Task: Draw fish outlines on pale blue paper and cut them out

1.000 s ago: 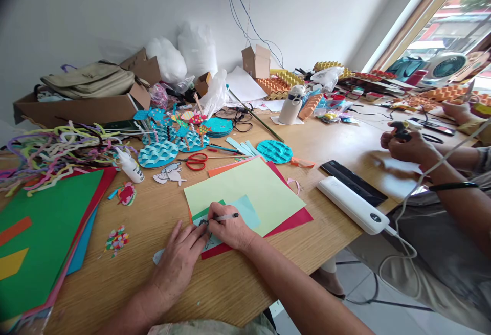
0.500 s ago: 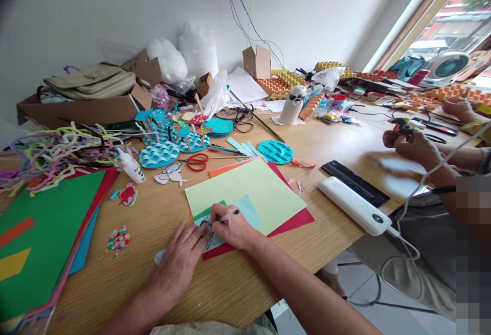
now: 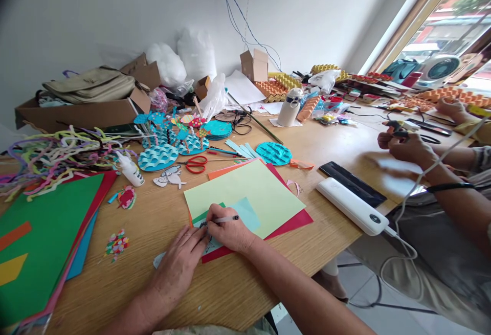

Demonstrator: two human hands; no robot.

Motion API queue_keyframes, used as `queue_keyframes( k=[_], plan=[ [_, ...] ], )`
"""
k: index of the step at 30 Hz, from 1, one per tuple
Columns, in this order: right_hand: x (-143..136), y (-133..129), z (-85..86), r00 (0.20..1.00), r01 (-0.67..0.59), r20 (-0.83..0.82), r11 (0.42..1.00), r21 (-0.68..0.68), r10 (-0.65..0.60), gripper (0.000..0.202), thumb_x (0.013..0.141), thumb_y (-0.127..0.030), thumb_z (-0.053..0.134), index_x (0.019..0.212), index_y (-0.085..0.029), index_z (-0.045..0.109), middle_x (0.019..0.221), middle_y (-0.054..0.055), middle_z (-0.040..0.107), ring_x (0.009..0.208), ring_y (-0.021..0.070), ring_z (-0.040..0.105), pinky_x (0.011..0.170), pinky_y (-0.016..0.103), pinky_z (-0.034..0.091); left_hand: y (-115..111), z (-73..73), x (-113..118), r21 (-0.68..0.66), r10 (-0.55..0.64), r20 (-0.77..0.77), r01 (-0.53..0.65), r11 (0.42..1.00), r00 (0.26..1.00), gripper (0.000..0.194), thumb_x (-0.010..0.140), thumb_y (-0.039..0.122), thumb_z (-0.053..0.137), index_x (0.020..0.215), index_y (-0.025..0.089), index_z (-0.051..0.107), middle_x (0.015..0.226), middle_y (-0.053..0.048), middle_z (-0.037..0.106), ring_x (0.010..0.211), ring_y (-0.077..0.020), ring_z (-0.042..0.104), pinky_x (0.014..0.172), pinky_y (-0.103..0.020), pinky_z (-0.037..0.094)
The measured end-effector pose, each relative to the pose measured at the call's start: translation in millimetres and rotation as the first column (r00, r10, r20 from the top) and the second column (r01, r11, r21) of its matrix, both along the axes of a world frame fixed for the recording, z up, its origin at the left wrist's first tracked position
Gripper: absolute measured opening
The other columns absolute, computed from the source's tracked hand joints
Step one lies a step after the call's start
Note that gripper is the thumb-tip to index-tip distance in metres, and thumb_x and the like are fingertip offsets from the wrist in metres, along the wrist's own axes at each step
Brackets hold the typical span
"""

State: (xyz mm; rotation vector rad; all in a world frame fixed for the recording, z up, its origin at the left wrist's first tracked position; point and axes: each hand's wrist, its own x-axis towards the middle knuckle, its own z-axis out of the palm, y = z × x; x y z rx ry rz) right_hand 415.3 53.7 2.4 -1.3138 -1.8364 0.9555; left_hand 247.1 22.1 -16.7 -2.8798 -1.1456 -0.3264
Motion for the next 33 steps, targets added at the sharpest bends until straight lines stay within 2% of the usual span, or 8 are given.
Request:
queue_keyframes(
  k=[13,19,27,33],
  plan=[
    [-1.3,0.0,2.2,0.997,0.017,0.081,0.999,-0.037,-0.014,0.014,0.064,-0.006,0.046,0.066,-0.019,0.048,0.054,-0.005,0.047,0.05,0.0098,0.04,0.051,0.02,0.032,0.5,-0.3,0.7,0.058,-0.006,0.013,0.006,0.998,1.0,0.038,0.09,0.009,0.03,0.118,0.017,0.054,0.117,-0.006,0.06,0.11,-0.0211,0.051,0.098,-0.041,0.038],
    [3.6,-3.6,4.4,0.997,-0.005,0.076,1.0,-0.031,0.007,0.013,0.065,-0.006,0.045,0.067,-0.019,0.046,0.054,-0.006,0.044,0.048,0.0087,0.035,0.05,0.02,0.031,-0.6,-0.1,-0.1,0.073,0.001,-0.004,0.0,0.997,1.0,0.037,0.09,0.009,0.03,0.116,0.017,0.055,0.118,-0.006,0.06,0.109,-0.0223,0.052,0.097,-0.042,0.038],
    [10.7,-12.1,-1.6,0.998,-0.015,0.065,1.0,-0.012,0.016,0.013,0.065,-0.006,0.043,0.067,-0.019,0.045,0.054,-0.006,0.042,0.05,0.0086,0.035,0.049,0.019,0.029,-0.3,0.2,-0.1,0.085,-0.01,-0.001,0.01,0.996,1.0,0.037,0.089,0.008,0.033,0.117,0.018,0.054,0.117,-0.005,0.06,0.108,-0.0203,0.051,0.098,-0.042,0.037],
    [11.0,-10.5,5.1,0.999,-0.01,0.034,0.998,-0.056,0.012,0.013,0.064,-0.006,0.042,0.066,-0.018,0.046,0.054,-0.006,0.042,0.049,0.0086,0.035,0.049,0.019,0.029,0.1,-0.7,0.0,0.082,-0.009,0.006,0.009,0.997,1.0,0.036,0.089,0.007,0.033,0.114,0.018,0.056,0.116,-0.005,0.061,0.108,-0.0204,0.052,0.099,-0.041,0.037]
  ],
)
